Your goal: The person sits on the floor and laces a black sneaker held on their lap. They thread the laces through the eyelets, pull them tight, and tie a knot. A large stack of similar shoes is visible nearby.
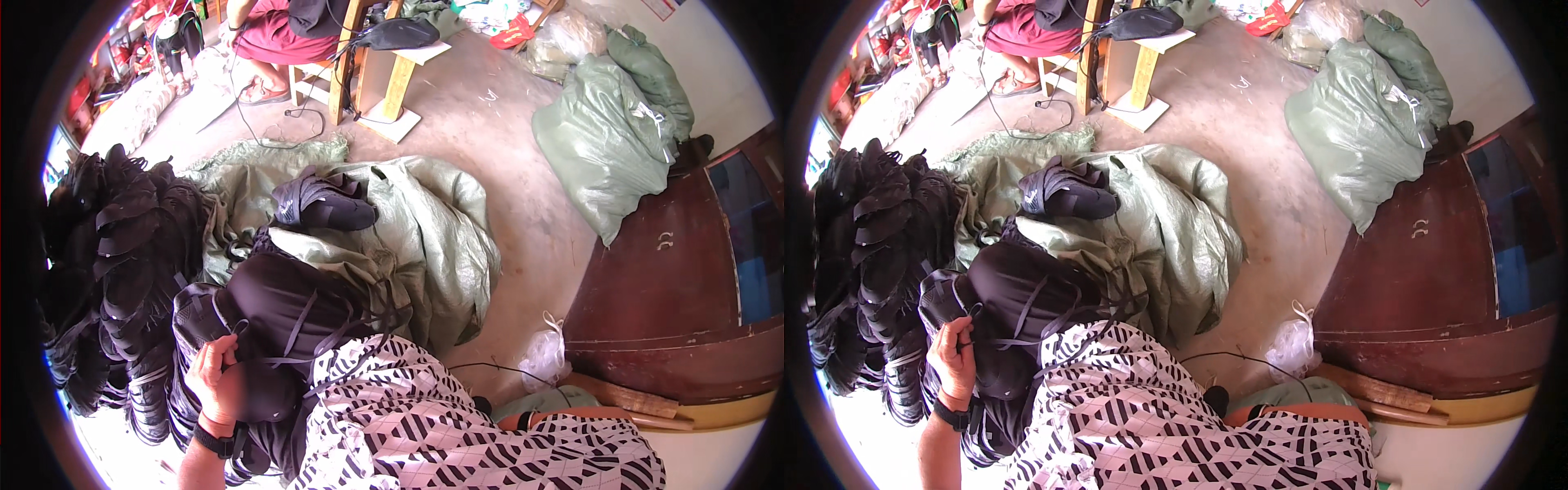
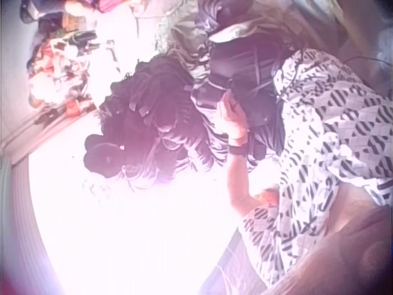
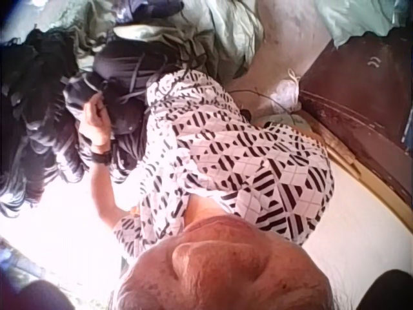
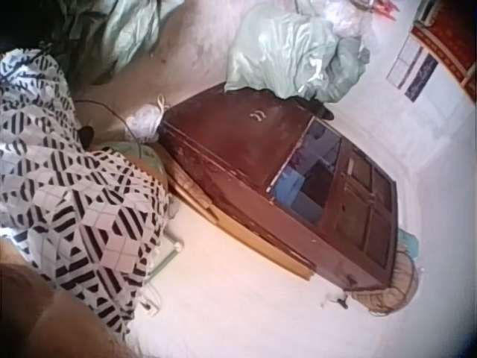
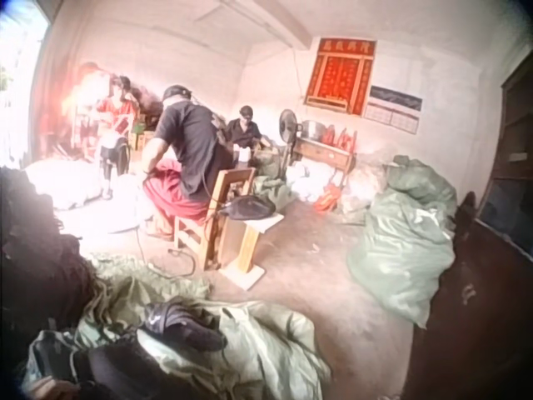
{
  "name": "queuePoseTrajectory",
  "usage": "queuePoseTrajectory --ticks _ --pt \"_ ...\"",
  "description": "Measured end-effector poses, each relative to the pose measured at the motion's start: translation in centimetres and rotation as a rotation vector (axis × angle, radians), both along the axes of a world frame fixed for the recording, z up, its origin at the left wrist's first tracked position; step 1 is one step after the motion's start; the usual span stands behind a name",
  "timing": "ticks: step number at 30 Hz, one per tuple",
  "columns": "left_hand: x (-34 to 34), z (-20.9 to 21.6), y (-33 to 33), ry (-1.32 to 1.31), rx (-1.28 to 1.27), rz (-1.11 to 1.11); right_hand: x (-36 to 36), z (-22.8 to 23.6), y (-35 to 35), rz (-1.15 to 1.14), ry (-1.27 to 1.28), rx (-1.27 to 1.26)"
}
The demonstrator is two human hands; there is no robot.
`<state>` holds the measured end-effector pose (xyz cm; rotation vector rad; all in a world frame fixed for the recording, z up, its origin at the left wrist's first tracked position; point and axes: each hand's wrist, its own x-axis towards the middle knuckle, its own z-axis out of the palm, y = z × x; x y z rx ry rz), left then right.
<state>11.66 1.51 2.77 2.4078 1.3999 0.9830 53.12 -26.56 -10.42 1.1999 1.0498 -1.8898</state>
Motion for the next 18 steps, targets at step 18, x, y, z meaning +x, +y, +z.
queuePoseTrajectory --ticks 18 --pt "-1.7 -0.8 -0.9 -0.251 -0.141 0.068 0.9 0.0 2.6 0.048 -0.001 0.043"
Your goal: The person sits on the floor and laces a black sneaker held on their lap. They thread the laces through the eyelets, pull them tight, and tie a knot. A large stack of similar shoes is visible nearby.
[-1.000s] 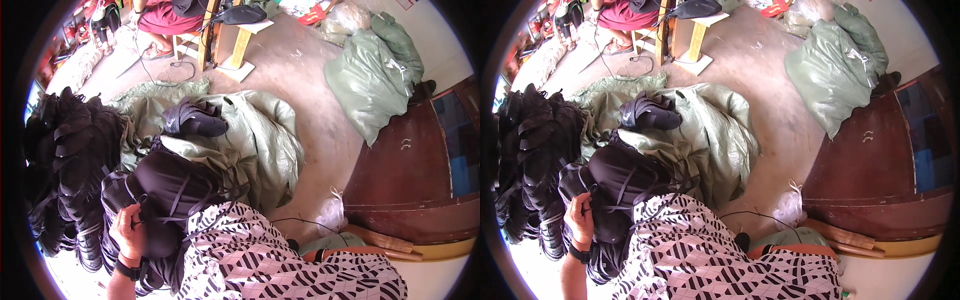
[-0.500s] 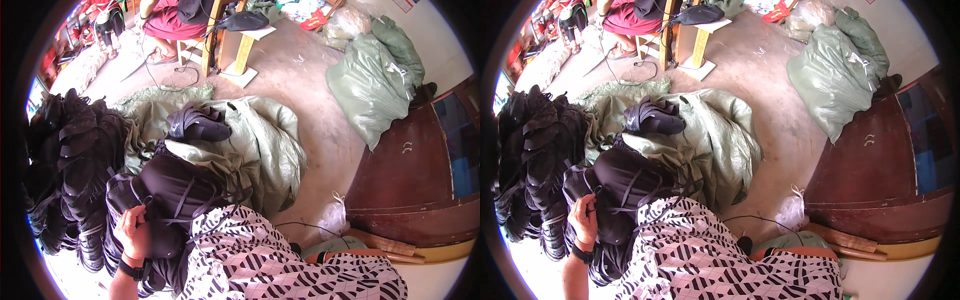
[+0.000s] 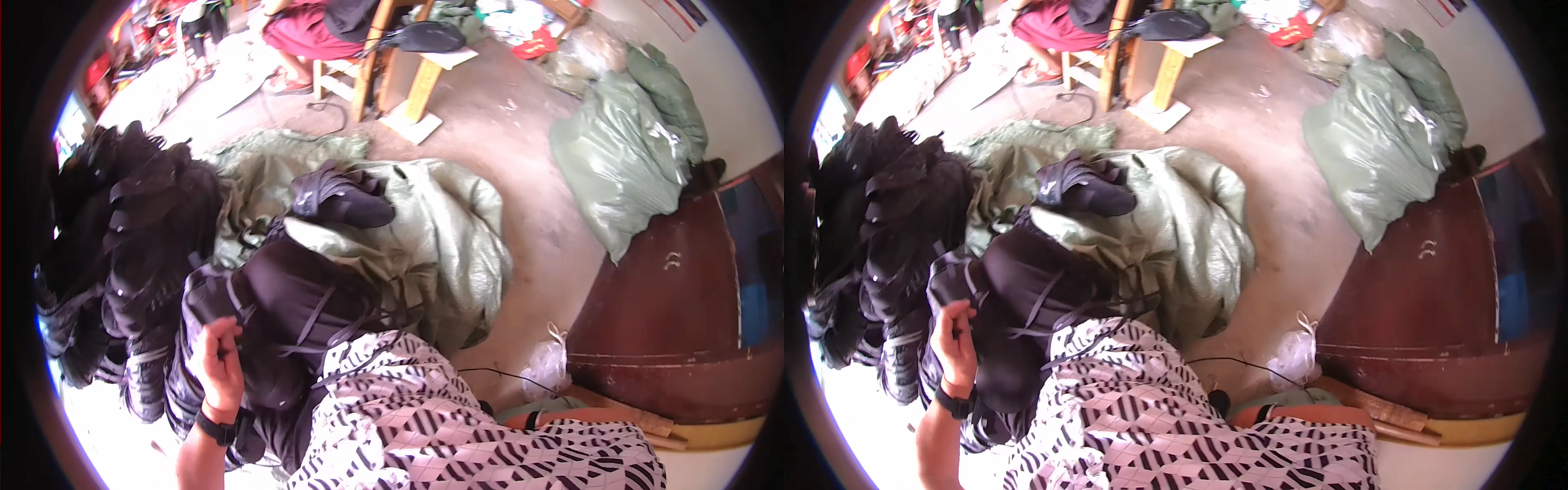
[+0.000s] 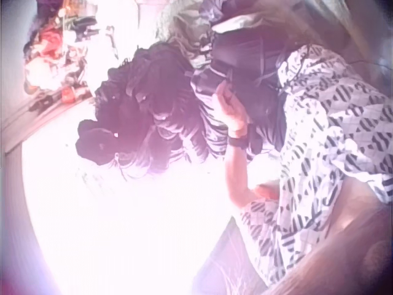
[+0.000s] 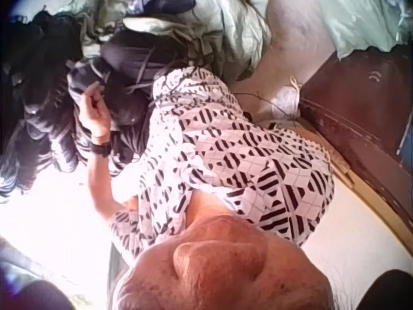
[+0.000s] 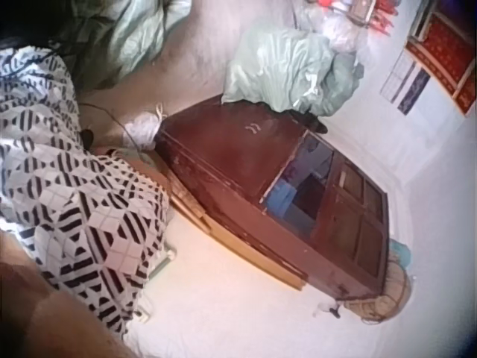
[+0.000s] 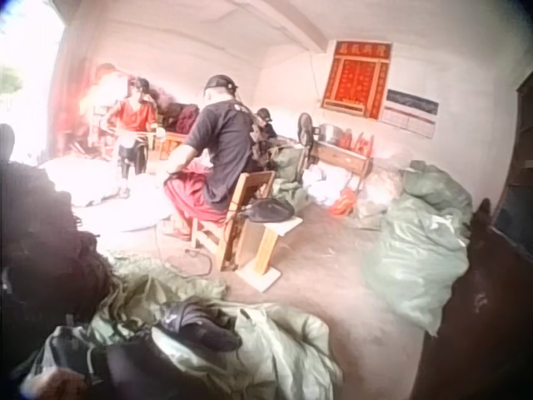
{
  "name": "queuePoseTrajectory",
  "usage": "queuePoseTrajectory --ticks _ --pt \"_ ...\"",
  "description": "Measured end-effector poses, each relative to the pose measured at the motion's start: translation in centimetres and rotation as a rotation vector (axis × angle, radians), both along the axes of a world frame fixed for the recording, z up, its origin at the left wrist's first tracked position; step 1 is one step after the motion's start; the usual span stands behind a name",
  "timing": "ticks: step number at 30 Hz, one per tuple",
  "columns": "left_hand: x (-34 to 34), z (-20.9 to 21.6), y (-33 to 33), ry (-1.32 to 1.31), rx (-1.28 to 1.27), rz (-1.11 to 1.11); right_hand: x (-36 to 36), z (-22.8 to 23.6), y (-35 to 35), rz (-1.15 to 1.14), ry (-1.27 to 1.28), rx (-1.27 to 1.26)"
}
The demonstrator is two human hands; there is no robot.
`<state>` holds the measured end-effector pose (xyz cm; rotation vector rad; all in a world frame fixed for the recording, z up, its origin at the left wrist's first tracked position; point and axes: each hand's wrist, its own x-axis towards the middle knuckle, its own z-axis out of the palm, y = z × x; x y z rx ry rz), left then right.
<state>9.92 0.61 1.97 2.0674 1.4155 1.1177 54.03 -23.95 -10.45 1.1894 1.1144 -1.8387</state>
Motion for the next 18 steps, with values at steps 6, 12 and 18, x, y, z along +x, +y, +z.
queuePoseTrajectory --ticks 6,12,18 --pt "-1.8 2.4 1.6 -0.607 -0.074 0.45 4.6 3.5 5.6 0.074 -0.075 0.064" --pt "-3.7 0.8 -2.2 -0.626 -0.21 0.326 -8.2 12.8 23.8 -0.368 0.325 1.099" --pt "-1.2 3.3 -3.2 -0.617 -0.054 0.198 -26.0 15.4 30.2 -0.213 1.119 1.291"
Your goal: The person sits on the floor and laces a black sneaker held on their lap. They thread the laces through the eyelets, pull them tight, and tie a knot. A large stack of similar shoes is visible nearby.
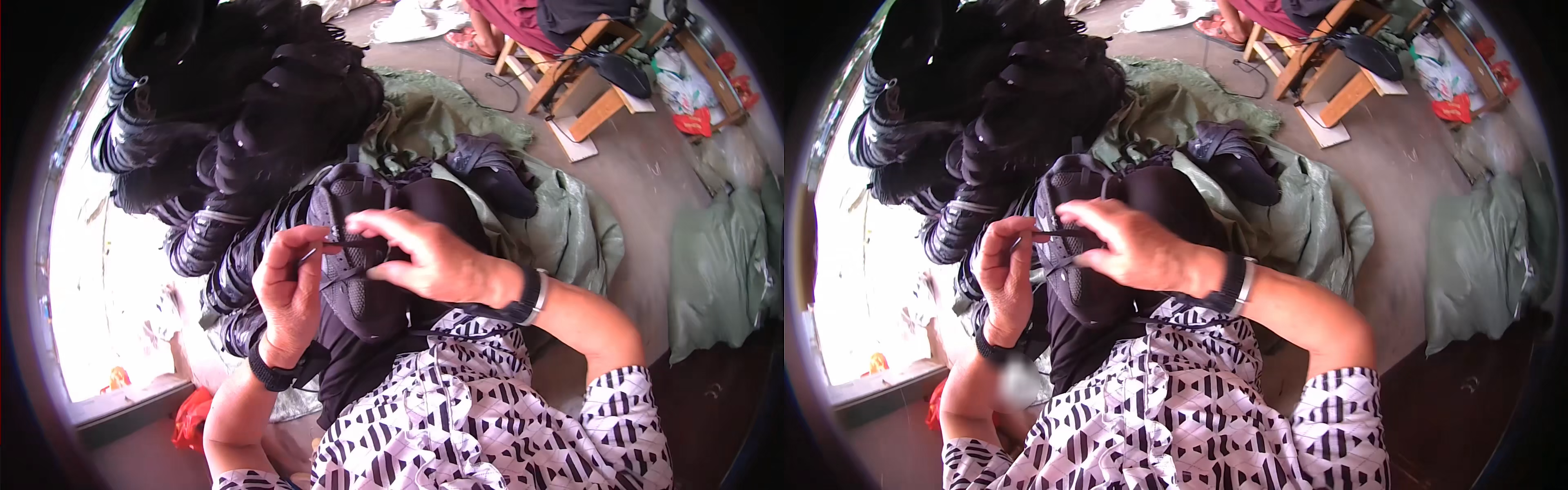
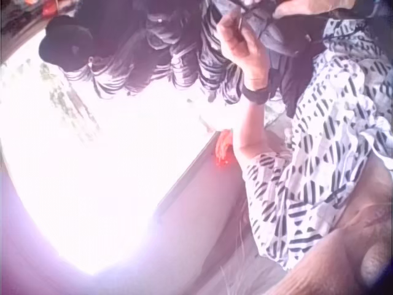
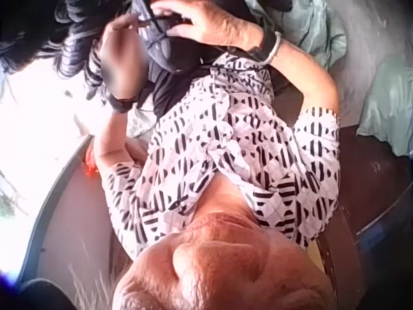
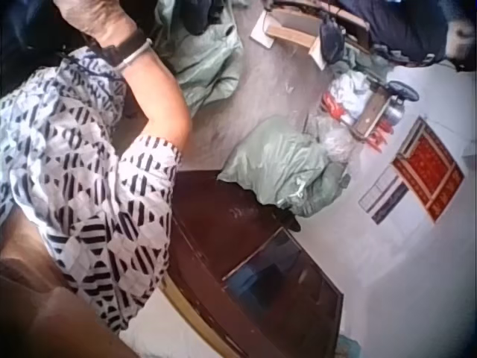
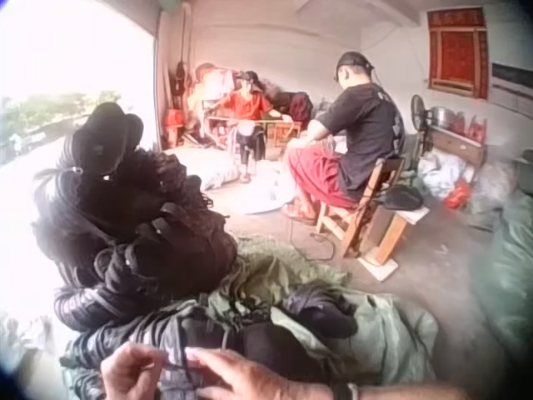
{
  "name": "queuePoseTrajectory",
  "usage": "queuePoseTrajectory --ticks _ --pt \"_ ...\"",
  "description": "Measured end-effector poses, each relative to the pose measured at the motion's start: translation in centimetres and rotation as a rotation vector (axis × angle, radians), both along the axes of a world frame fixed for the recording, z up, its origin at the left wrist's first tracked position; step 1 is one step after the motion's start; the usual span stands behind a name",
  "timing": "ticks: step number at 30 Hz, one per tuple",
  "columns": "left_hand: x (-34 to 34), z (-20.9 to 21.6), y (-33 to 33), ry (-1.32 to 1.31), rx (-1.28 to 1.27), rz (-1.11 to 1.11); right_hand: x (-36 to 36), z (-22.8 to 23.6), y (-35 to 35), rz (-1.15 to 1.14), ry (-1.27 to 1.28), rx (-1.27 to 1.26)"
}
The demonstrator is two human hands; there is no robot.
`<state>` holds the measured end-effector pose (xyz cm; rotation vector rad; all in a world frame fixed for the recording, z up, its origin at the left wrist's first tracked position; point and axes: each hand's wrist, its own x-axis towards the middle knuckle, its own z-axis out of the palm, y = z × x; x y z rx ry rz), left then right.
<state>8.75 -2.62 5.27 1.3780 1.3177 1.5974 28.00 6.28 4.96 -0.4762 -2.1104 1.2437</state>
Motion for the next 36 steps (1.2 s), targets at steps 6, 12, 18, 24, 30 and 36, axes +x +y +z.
queuePoseTrajectory --ticks 6,12,18,24,30,36 --pt "-0.4 -2.3 -1.1 0.06 -0.273 0.173 -3.6 -1.8 1.2 0.13 0.003 -0.695" --pt "-0.6 -6.2 -0.9 0.008 -0.29 0.149 -1.2 0.9 3.5 0.102 0.163 -0.945" --pt "-1.4 -5.8 -3.4 -0.292 -0.379 0.172 7.2 6.0 6.5 -0.281 0.258 -0.601" --pt "-1.5 -5.6 -3.6 -0.191 -0.368 0.085 1.5 0.1 -0.7 0.112 -0.431 -0.548" --pt "-2.1 -4.5 -4.2 -0.246 -0.625 0.006 -0.1 1.7 -0.3 0.49 -0.686 -0.253" --pt "-1.4 -4.6 -3.2 0.312 -0.353 0.053 -4.2 -0.5 3.5 0.023 -0.247 -0.701"
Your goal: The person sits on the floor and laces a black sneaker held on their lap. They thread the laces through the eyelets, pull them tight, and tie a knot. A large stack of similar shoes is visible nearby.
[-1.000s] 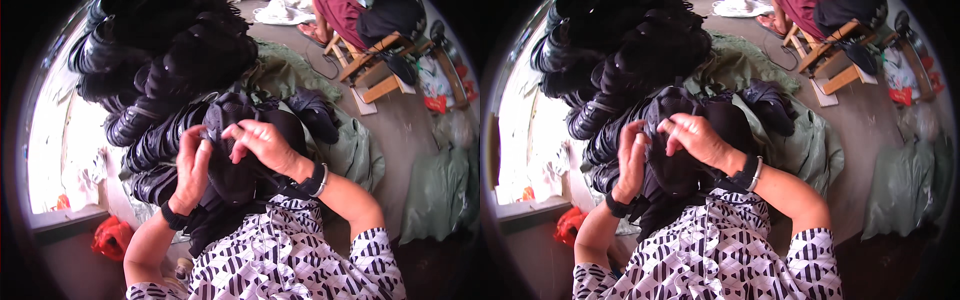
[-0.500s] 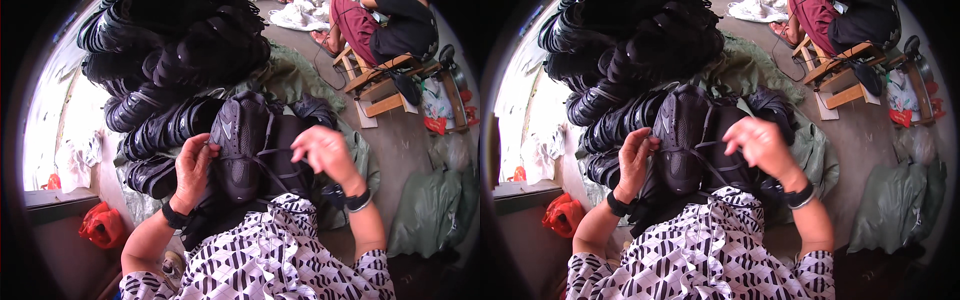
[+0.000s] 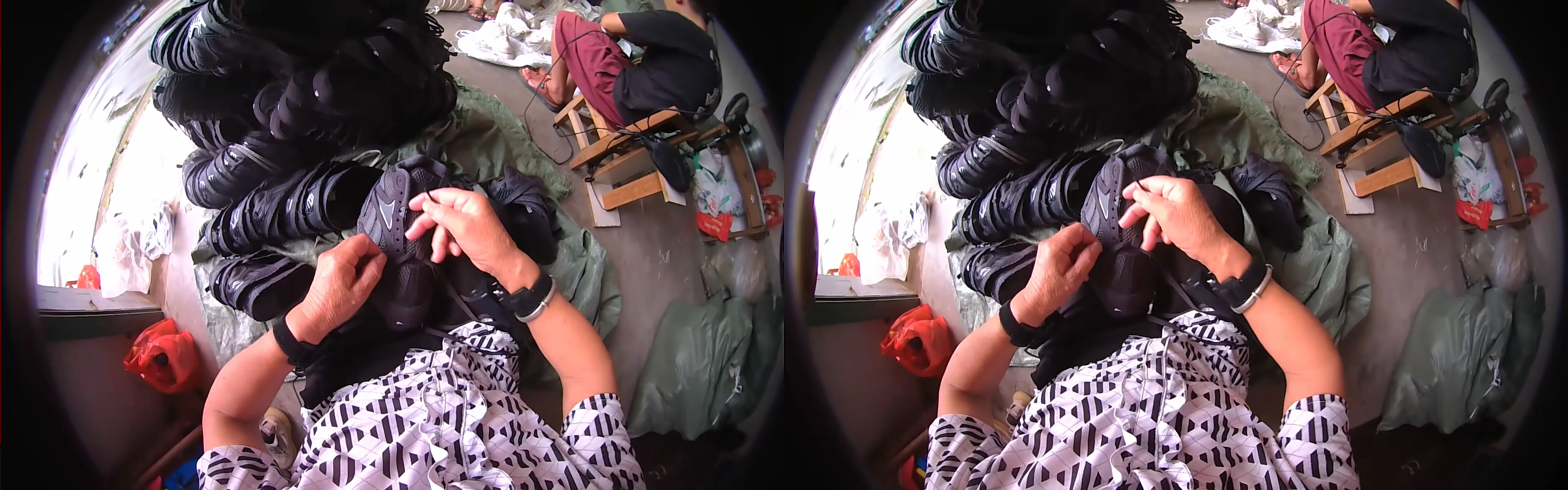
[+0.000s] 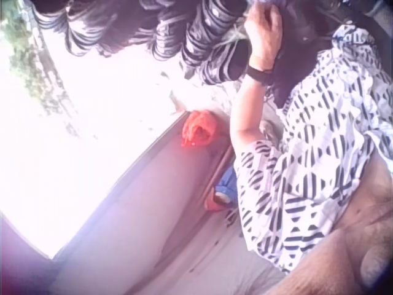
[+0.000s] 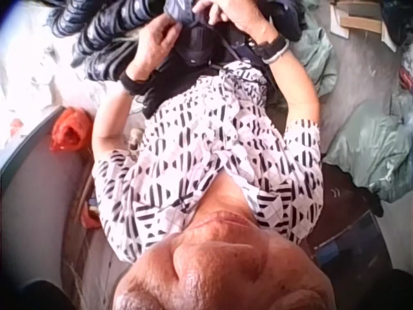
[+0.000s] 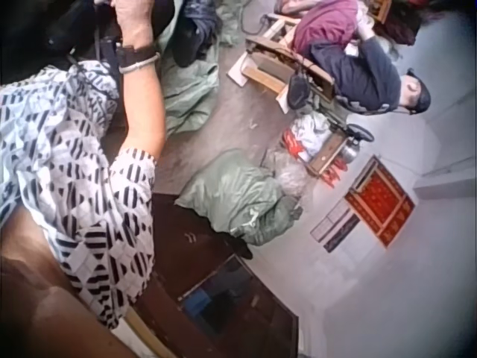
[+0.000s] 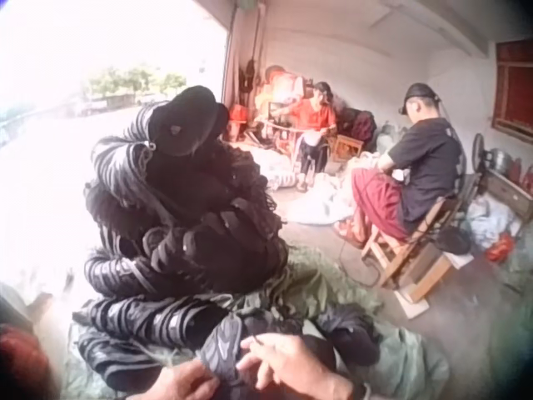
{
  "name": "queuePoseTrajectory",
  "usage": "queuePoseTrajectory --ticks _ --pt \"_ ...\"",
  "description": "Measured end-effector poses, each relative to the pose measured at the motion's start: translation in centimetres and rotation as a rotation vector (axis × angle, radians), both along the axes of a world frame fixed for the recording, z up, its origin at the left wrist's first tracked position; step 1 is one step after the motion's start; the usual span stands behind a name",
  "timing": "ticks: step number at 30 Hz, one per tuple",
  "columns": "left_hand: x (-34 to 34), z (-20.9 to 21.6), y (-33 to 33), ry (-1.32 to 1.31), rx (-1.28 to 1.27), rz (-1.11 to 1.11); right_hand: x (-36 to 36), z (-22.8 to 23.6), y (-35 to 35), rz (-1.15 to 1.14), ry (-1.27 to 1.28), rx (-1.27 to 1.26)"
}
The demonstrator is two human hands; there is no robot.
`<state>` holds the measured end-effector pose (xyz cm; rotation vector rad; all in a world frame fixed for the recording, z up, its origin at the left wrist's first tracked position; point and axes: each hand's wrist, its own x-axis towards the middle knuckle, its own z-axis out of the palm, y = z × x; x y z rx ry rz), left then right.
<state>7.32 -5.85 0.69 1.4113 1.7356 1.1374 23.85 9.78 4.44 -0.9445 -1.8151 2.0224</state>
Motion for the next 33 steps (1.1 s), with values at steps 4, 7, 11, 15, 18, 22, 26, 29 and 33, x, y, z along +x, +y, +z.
queuePoseTrajectory --ticks 4,7,11,15,18,22,26,29,33 --pt "0.2 -0.8 0.1 0.107 0.088 0.016 -1.4 -0.1 -0.7 -0.044 0.014 -0.078" --pt "0.3 -0.7 0.1 -0.024 -0.072 0.013 -1.0 0.3 -1.6 0.163 -0.168 -0.017" --pt "0.4 -1.5 -0.4 -0.14 -0.067 0.009 -0.3 0.2 -1.6 0.24 -0.193 -0.138" --pt "0.9 -0.3 0.2 -0.008 -0.088 0.026 0.2 -1.0 -1.0 0.24 -0.113 -0.211" --pt "0.6 0.2 0.5 -0.023 -0.157 0.017 0.2 -0.7 -1.4 0.226 -0.106 -0.234" --pt "0.7 -0.7 0.5 -0.119 -0.172 0.08 1.2 -0.9 -3.2 0.128 -0.041 -0.379" --pt "3.0 1.0 1.7 0.552 -0.051 0.104 1.3 -0.5 -4.1 0.065 -0.031 -0.38" --pt "1.2 0.9 1.5 0.38 -0.085 -0.014 1.0 -0.4 -4.2 0.069 -0.063 -0.275" --pt "-0.7 -2.5 0.4 -0.056 -0.091 -0.039 0.6 -0.8 -4.5 0.126 -0.097 -0.118"
